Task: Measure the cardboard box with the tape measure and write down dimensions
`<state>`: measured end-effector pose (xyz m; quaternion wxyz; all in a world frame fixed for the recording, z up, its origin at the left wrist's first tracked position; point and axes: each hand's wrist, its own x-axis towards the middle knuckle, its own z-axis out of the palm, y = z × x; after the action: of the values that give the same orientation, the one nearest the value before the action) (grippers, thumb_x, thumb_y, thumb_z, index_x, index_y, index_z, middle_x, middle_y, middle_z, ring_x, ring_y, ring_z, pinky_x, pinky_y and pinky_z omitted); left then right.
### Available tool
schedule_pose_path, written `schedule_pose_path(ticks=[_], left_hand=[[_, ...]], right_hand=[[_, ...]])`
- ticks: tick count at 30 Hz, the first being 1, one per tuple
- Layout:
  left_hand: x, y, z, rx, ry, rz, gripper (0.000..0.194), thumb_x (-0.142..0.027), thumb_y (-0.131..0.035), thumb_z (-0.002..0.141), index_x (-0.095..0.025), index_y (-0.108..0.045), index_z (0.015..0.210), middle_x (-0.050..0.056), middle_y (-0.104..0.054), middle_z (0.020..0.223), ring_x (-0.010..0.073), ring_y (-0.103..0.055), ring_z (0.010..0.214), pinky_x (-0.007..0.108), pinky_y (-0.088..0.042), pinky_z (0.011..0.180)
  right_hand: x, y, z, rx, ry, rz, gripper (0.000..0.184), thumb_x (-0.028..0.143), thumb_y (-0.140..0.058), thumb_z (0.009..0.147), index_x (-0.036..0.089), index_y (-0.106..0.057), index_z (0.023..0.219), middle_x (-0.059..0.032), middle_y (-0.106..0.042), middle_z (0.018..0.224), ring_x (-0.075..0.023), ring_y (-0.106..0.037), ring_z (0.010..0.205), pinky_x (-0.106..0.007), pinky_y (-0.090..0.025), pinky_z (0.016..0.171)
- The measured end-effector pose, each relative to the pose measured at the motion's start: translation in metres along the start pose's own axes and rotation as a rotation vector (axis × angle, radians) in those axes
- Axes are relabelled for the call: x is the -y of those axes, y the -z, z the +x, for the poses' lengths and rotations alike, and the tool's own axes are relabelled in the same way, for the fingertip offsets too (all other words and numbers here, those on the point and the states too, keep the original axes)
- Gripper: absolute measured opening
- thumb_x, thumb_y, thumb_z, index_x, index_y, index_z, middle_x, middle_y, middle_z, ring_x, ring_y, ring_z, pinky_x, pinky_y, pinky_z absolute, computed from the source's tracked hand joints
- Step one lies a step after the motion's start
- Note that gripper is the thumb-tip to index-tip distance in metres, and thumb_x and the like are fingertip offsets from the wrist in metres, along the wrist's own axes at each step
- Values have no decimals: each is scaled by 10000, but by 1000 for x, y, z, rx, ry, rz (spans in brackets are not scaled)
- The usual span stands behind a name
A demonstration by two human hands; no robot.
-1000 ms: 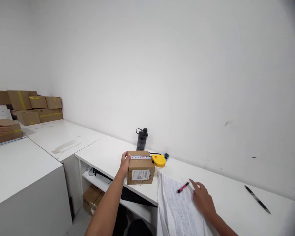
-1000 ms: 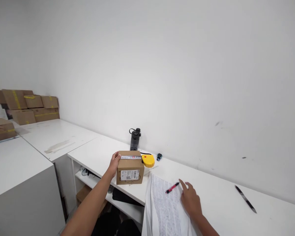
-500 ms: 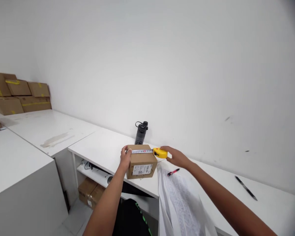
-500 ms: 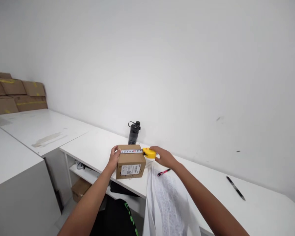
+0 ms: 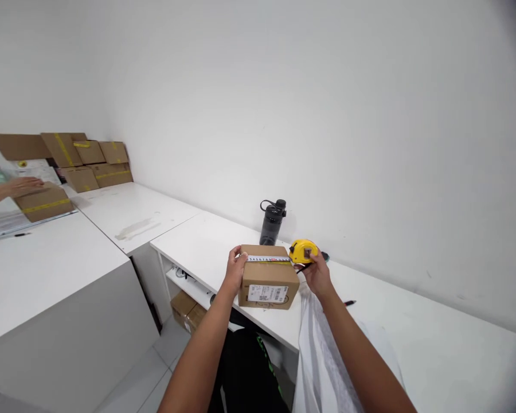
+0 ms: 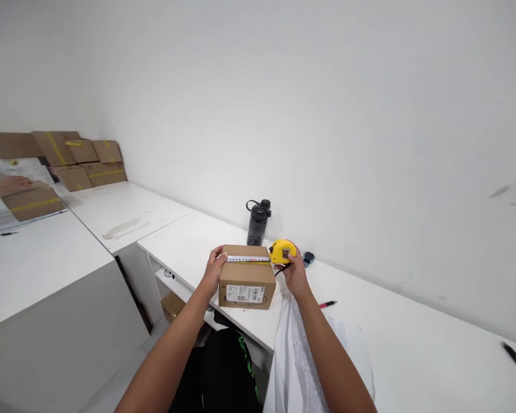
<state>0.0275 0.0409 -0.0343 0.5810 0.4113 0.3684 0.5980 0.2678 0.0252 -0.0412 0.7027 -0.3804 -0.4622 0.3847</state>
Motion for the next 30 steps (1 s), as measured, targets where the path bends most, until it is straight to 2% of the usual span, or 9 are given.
schedule_pose_path(ticks=[3,5,9,13,15,17,23,26,30], left_hand=[[1,-3,-1,-37,-4,-26,501,-382,-690,743,-198,-520,1176,107,-526,1310,203,-603,999,296,-494,817],[0,-5,-2,-54,-9,-20,486,-371,-703,730,-192,-538,1151,104,-535,1296,200,-600,994,297,-489,823],[-4,-7,-3,-44,2,8,475,-390,-689,743,-195,-546,1152,96,-555,1266,205,-598,987,299,-494,794],[-4,-5,-3,-32,13,38,503,-408,-674,762,-201,-528,1196,100,-549,1287,219,-590,1031,303,-494,806],[-3,-4,-2,-37,8,38,490,-402,-668,766,-205,-530,1192,97,-518,1330,219,-581,1059,302,-487,831],[-2,-3,-1,-34,3,34,478,-393,-662,770,-205,-530,1189,96,-497,1356,216,-571,1085,298,-478,857],[-3,-5,-1,-45,3,33,475,-382,-655,769,-192,-524,1184,109,-495,1359,219,-570,1096,300,-479,869],[-4,-5,-2,-39,1,41,481,-394,-661,765,-199,-524,1183,107,-499,1358,224,-573,1095,305,-485,861],[-5,-6,-2,-40,7,49,489,-398,-659,767,-198,-519,1191,110,-500,1353,227,-577,1081,310,-490,847]], right_hand=[[-14,1,-3,-87,67,44,510,421,-520,765,264,-486,1250,27,-541,757,-104,-474,462,-197,-317,365],[-16,5,-6,-128,111,-2,504,367,-510,758,262,-505,1251,31,-516,765,-81,-432,450,-193,-295,376],[-12,11,-11,-180,252,-200,521,282,-468,739,261,-530,1257,-33,-551,1036,-100,-475,594,-249,-416,513],[-10,7,-12,-131,324,-373,569,309,-433,802,249,-396,1366,-85,-526,1208,-191,-561,888,-352,-495,743],[-10,4,-11,-135,407,-460,622,362,-480,823,232,-309,1407,-118,-482,1296,-245,-516,1104,-434,-449,911],[-9,3,-9,-136,460,-544,703,410,-544,816,219,-255,1427,-143,-432,1359,-272,-460,1206,-482,-387,996],[11,7,5,-76,301,-627,554,457,-554,840,209,-428,1319,-120,-519,1265,-249,-540,1098,-442,-455,940],[27,2,6,-28,384,-726,568,435,-545,843,202,-395,1338,-134,-494,1289,-255,-521,1132,-443,-462,938],[43,-16,1,-13,482,-1012,607,450,-598,796,160,-420,1298,-176,-466,1265,-301,-466,1174,-467,-455,933]])
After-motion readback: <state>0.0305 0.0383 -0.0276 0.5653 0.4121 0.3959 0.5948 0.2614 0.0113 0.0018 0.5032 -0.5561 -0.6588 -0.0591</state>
